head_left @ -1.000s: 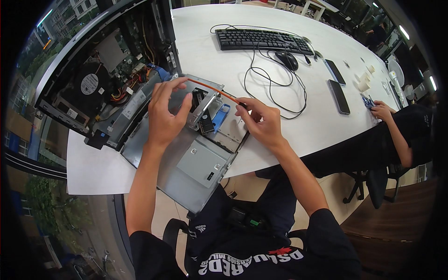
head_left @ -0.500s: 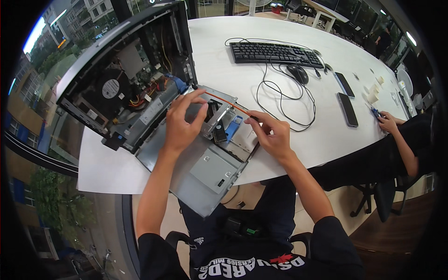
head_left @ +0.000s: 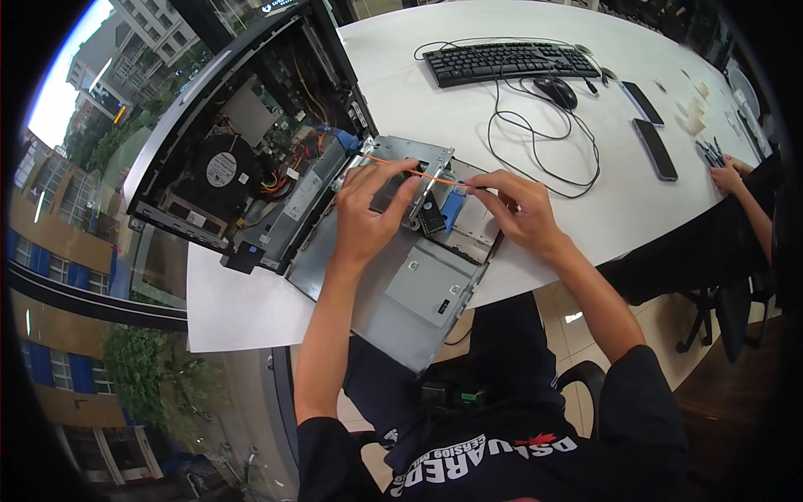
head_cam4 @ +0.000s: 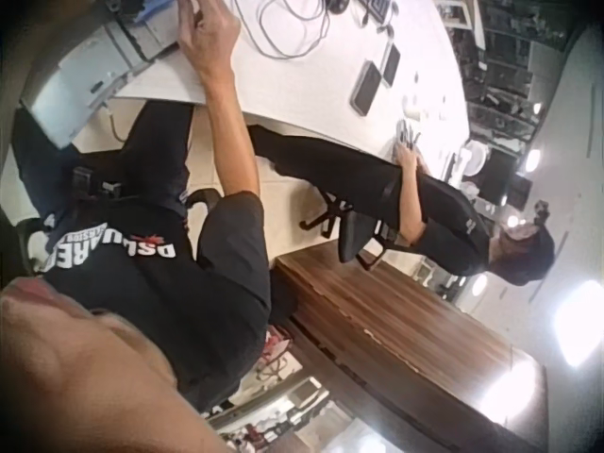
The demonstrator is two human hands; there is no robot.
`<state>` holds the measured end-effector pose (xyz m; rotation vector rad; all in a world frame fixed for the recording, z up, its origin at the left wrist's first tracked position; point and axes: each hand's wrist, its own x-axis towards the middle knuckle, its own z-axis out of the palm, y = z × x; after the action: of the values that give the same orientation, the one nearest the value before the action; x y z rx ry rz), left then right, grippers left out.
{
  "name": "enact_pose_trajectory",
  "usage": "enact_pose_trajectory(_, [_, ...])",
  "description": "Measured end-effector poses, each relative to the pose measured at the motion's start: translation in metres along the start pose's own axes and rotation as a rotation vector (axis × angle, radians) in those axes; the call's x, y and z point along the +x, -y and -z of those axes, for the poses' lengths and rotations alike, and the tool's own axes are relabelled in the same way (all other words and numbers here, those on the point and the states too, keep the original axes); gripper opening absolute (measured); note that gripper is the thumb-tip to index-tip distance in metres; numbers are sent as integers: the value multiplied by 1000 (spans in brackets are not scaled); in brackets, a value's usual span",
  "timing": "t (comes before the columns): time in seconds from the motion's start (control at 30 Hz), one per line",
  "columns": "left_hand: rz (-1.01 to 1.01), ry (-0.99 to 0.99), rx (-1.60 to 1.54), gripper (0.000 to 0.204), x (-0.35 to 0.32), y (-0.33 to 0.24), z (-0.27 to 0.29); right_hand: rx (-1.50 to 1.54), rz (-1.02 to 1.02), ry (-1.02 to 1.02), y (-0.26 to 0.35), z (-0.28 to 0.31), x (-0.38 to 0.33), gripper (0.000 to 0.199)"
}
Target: Disassembling a computer tower to remove internal components like RAM and cables.
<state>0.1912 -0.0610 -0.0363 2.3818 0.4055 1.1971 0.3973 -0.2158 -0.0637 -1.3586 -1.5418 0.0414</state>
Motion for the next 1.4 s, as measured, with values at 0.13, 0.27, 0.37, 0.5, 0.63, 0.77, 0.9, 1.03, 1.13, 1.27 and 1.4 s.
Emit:
enact_pose_trajectory(0.13, [-55, 34, 21, 21, -2, -6, 1, -1, 26, -7, 1, -3, 0, 22])
enact_pose_trajectory(0.27, [-102, 5, 32, 22, -4, -1, -1, 21, 53, -31, 2, -8, -3, 23])
enact_pose_trajectory(0.37, [-105, -5, 37, 19, -4, -1, 1, 0, 50, -35, 2, -11, -5, 23])
enact_pose_trajectory(0.5, [-114, 3, 47, 17, -3, -1, 3, -54, 71, -32, 0, -13, -5, 23])
enact_pose_trajectory(0.63, [-86, 35, 53, 18, -4, 0, 3, -42, 79, -26, 2, -12, -4, 21])
enact_pose_trajectory(0.77, [-71, 10, 50, 21, -1, -6, 1, -48, 49, -54, 0, -11, -5, 23])
enact_pose_trajectory(0.9, [-72, 7, 52, 26, -1, -11, 1, -45, 79, -52, 1, -10, -4, 25])
enact_pose_trajectory(1.03, [-159, -6, 52, 27, -3, -2, -1, -94, 87, 17, 4, -10, -4, 28])
enact_pose_trajectory(1.13, [-154, 12, 41, 23, -2, -4, -1, -104, 187, 1, 0, -13, -4, 29])
enact_pose_trajectory(1.27, [-149, 52, 55, 21, -2, -7, 0, -123, 219, 11, 1, -12, -5, 28])
enact_pose_trajectory(1.4, [-140, 59, 54, 22, -2, -9, 2, -186, 230, -13, 1, -15, -6, 29])
